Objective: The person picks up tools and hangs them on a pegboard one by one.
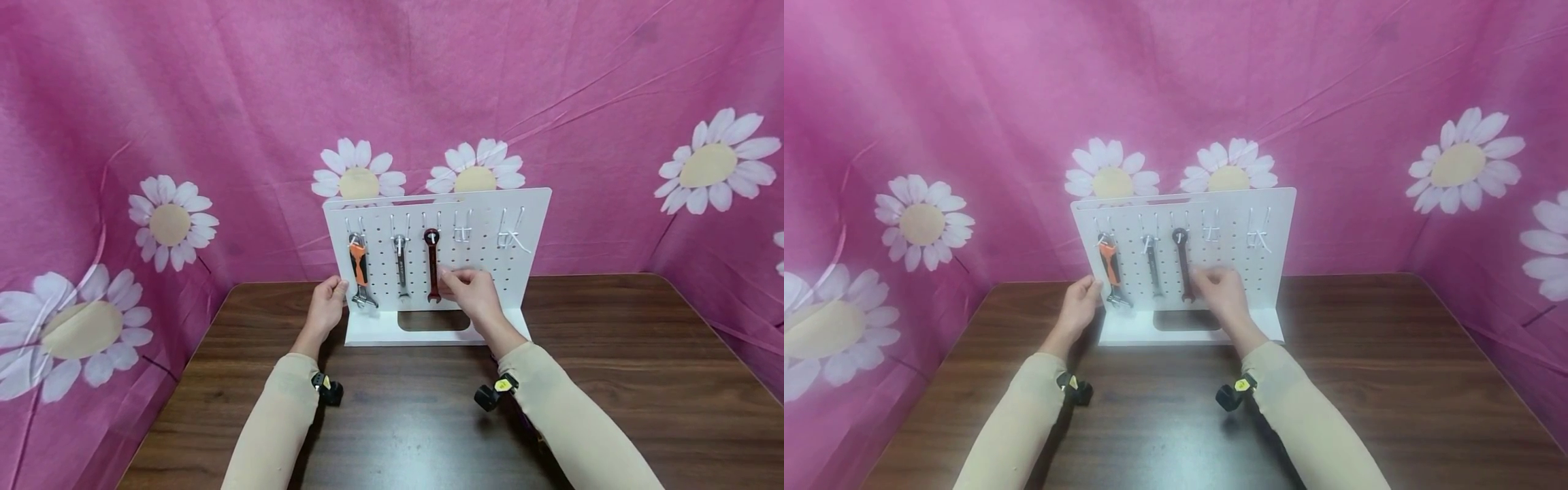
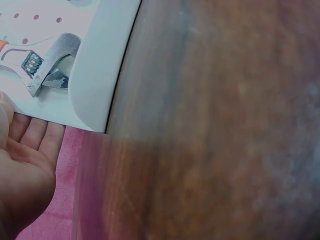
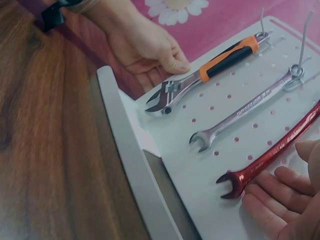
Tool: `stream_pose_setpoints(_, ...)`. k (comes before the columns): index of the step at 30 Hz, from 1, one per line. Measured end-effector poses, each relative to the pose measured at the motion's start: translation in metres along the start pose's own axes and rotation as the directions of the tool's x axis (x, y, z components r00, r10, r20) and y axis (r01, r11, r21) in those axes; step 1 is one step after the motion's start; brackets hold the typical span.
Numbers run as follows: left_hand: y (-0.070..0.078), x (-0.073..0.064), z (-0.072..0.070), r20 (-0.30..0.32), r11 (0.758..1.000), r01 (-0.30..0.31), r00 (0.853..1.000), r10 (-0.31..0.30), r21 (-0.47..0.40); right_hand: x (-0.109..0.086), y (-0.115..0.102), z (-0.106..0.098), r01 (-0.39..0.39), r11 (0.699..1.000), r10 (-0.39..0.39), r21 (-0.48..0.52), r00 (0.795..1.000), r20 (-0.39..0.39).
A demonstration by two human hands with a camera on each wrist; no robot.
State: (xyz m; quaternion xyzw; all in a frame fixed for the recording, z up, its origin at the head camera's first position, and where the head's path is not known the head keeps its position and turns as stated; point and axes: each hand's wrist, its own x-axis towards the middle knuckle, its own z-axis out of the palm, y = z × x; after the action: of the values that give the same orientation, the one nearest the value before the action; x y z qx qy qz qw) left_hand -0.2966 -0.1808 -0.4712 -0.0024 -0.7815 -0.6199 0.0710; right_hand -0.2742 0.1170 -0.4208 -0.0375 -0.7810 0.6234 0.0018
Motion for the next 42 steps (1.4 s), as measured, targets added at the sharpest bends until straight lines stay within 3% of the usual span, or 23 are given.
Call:
stream_pose_setpoints(9,-0.004,0.001,-0.002,-0.012,1.0,0.007,1.0,-0.007,0.009,-0.014,0.004,-0.013,0.058,0.998,-0.058,-0.001,0.998,0.01)
stream_pose_setpoints(21,-0.002,0.0,-0.002,-0.001,1.0,0.02,1.0,-0.02,0.008,-0.041,0.004,-0.039,0.15,0.982,-0.146,-0.116,0.988,0.049)
stream_pose_setpoints(26,-0.003,-0.001,-0.001,-0.001,1.0,0.011,1.0,-0.011,0.015,-0.051,0.005,-0.047,0.146,0.983,-0.143,-0.114,0.989,0.032)
stream_pose_setpoints(35,-0.006,0.001,0.0,0.001,1.0,-0.02,1.0,0.02,-0.008,-0.062,0.01,-0.056,0.178,0.984,-0.177,-0.019,0.983,0.054)
stream_pose_setpoints(42,-0.003,0.002,0.001,0.0,1.0,-0.009,1.0,0.009,0.006,-0.072,0.013,-0.063,0.177,0.981,-0.171,-0.083,0.983,0.071)
